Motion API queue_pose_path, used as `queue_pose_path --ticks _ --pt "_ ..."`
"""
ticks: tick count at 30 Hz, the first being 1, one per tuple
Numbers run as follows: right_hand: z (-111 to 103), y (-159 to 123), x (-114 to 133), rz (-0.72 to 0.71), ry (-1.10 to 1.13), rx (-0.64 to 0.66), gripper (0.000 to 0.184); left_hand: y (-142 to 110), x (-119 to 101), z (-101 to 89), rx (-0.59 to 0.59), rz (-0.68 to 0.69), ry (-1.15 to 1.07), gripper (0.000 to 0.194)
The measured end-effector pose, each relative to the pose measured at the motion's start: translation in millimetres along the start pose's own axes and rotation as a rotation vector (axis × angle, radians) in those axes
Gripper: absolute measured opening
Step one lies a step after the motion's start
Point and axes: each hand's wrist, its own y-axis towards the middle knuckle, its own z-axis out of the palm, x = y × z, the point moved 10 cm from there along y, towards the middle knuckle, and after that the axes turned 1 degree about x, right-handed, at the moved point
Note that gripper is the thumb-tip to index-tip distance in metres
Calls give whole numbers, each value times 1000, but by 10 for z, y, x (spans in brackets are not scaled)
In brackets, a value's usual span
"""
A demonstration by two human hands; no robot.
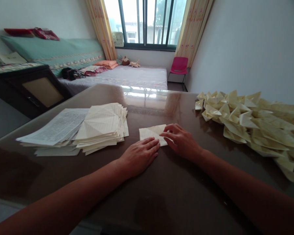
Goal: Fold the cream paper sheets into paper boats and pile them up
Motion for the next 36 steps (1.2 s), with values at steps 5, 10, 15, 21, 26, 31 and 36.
queue_pose_path --ticks 5,10,15,21,26,31,36 --pt "43 -56 147 -181 15 170 30 -19 54 -33 -32 -38 59 32" --pt "20 -68 -59 -129 -90 233 35 -27 130 -60 -63 -44 164 24" --pt "6 -63 -57 -128 -86 182 38 -25 64 -69 -40 47 292 23" --pt "-93 -57 -112 -149 -42 71 25 -66 172 -215 -141 5 215 23" --pt "-255 -72 141 -256 -22 30 18 -51 266 -271 -157 -54 155 20" --pt "-149 -119 543 -375 -56 213 12 -27 89 -182 -22 65 -9 26" --pt "-179 -92 391 -243 178 281 14 -70 65 -185 18 129 -187 31"
